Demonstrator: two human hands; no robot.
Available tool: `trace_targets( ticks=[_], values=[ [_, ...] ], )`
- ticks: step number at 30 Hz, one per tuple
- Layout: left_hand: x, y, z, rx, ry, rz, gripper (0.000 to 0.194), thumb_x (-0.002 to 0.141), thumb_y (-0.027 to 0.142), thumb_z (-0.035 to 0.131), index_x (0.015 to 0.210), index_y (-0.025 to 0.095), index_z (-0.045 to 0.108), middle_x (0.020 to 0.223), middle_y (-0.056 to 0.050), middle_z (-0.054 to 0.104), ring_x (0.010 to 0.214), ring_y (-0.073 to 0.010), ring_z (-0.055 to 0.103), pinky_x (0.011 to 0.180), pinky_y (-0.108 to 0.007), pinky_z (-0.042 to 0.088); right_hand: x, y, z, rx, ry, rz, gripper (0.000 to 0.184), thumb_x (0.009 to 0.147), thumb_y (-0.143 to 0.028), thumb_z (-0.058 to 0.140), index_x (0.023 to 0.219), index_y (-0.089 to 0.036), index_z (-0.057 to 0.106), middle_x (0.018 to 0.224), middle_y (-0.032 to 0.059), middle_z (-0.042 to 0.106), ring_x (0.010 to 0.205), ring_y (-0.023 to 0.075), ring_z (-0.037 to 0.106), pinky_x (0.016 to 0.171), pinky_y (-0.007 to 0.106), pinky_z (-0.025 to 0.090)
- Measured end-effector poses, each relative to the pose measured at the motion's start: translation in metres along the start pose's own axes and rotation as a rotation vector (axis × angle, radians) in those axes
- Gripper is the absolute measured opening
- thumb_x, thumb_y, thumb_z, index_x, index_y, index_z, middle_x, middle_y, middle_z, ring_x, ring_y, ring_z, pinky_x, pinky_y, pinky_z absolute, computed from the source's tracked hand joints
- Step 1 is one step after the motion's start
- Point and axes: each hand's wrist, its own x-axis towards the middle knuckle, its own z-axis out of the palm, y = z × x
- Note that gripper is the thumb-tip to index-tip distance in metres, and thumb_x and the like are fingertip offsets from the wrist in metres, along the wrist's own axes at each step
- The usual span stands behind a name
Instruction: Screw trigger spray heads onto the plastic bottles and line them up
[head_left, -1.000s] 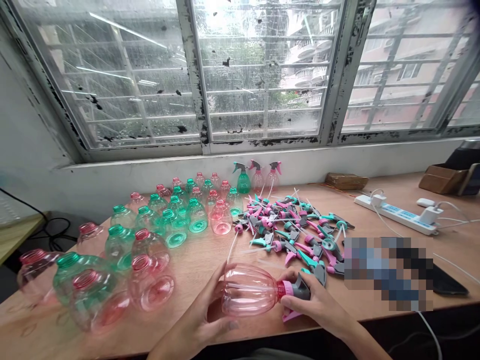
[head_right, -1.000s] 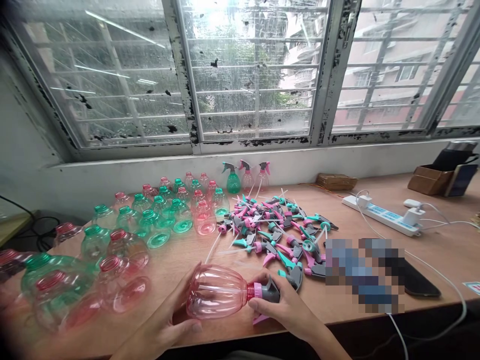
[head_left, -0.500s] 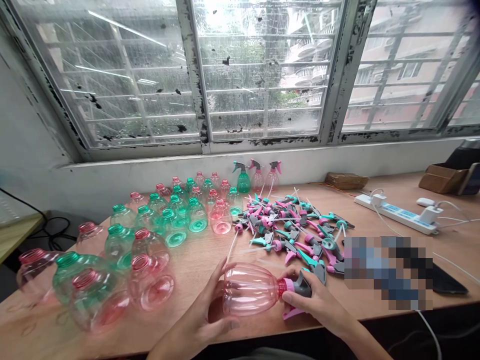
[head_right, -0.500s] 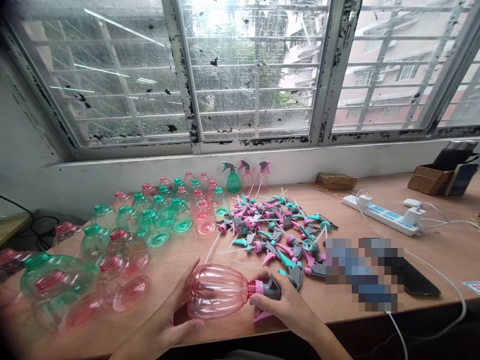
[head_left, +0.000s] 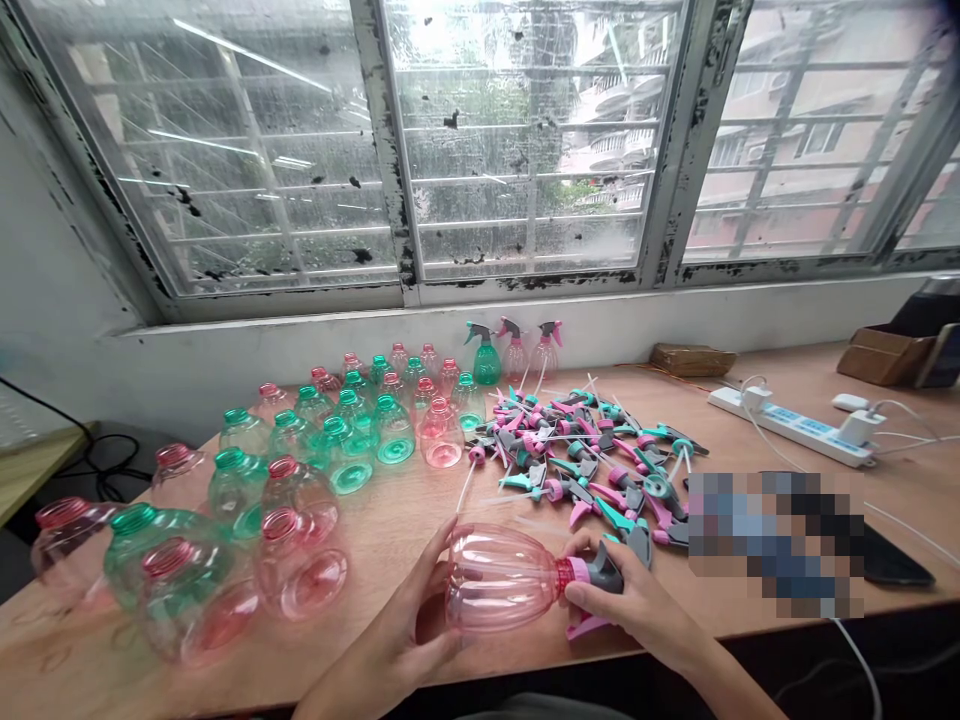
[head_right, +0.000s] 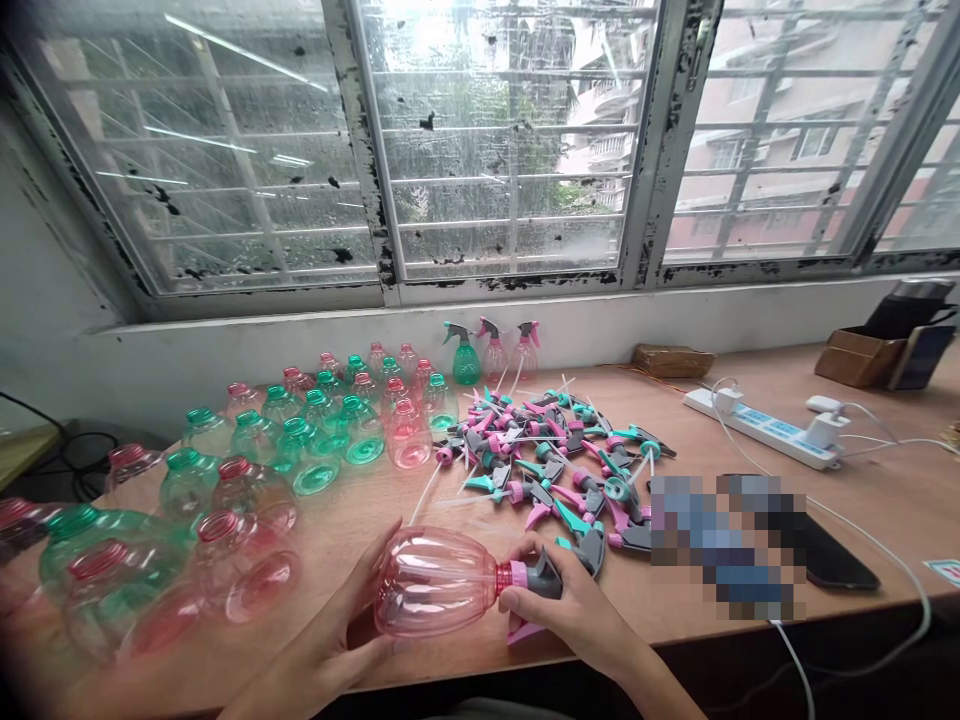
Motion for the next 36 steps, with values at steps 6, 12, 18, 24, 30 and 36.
trace_targets(
  ticks=[6, 12, 18, 24, 30, 36],
  values=[
    [0.001, 0.007, -0.002, -0.079, -0.070, -0.028, 0.095, 0.092, 0.044, 0.072, 0.164, 0.040, 0.010, 0.173, -0.005, 0.026, 0.160, -0.0362, 0.012, 0.128, -0.050, 0.030, -0.001, -0.001, 0.001, 0.043, -0.005, 0.026, 0.042, 0.074, -0.054, 0.089, 0.092, -0.022, 0.067, 0.074, -0.0022, 0.070, 0.067, 0.0220, 0.071, 0.067, 0.036, 0.065],
    [0.000, 0.010, -0.001, -0.008, -0.043, -0.040, 0.090, 0.092, 0.040, 0.074, 0.162, 0.039, 0.018, 0.172, -0.004, 0.026, 0.157, -0.0369, 0.023, 0.126, -0.050, 0.032, -0.002, -0.005, 0.002, -0.008, 0.032, 0.031, 0.043, 0.077, -0.056, 0.086, 0.095, -0.022, 0.067, 0.071, -0.0032, 0.073, 0.066, 0.0191, 0.070, 0.067, 0.029, 0.060],
    [0.001, -0.001, 0.000, -0.034, 0.001, -0.031, 0.092, 0.089, 0.037, 0.078, 0.161, 0.043, 0.021, 0.170, -0.004, 0.029, 0.149, -0.0347, 0.038, 0.124, -0.050, 0.035, -0.001, -0.003, 0.000, -0.013, 0.026, 0.020, 0.044, 0.077, -0.057, 0.085, 0.095, -0.021, 0.067, 0.074, -0.0021, 0.072, 0.070, 0.0211, 0.071, 0.069, 0.030, 0.058],
    [0.000, -0.003, -0.002, -0.110, -0.007, -0.025, 0.103, 0.086, 0.034, 0.082, 0.161, 0.047, 0.013, 0.172, -0.002, 0.026, 0.150, -0.0327, 0.038, 0.126, -0.050, 0.031, 0.000, 0.002, -0.003, -0.038, 0.039, -0.014, 0.042, 0.076, -0.053, 0.087, 0.097, -0.021, 0.070, 0.082, -0.0019, 0.068, 0.073, 0.0204, 0.068, 0.071, 0.030, 0.055],
    [0.002, 0.007, -0.002, -0.052, -0.074, -0.041, 0.090, 0.089, 0.036, 0.078, 0.161, 0.040, 0.023, 0.172, -0.003, 0.027, 0.154, -0.0328, 0.033, 0.128, -0.048, 0.029, -0.001, 0.002, -0.003, -0.052, 0.029, -0.008, 0.039, 0.079, -0.051, 0.086, 0.099, -0.022, 0.070, 0.077, -0.0036, 0.067, 0.070, 0.0186, 0.065, 0.068, 0.028, 0.051],
    [0.000, 0.003, 0.002, -0.027, -0.002, 0.007, 0.085, 0.095, 0.044, 0.068, 0.161, 0.046, 0.015, 0.173, -0.001, 0.023, 0.150, -0.0324, 0.039, 0.125, -0.047, 0.034, -0.001, 0.002, -0.002, -0.004, 0.001, 0.002, 0.038, 0.080, -0.050, 0.085, 0.099, -0.022, 0.067, 0.078, -0.0026, 0.071, 0.072, 0.0203, 0.069, 0.071, 0.031, 0.056]
  ],
)
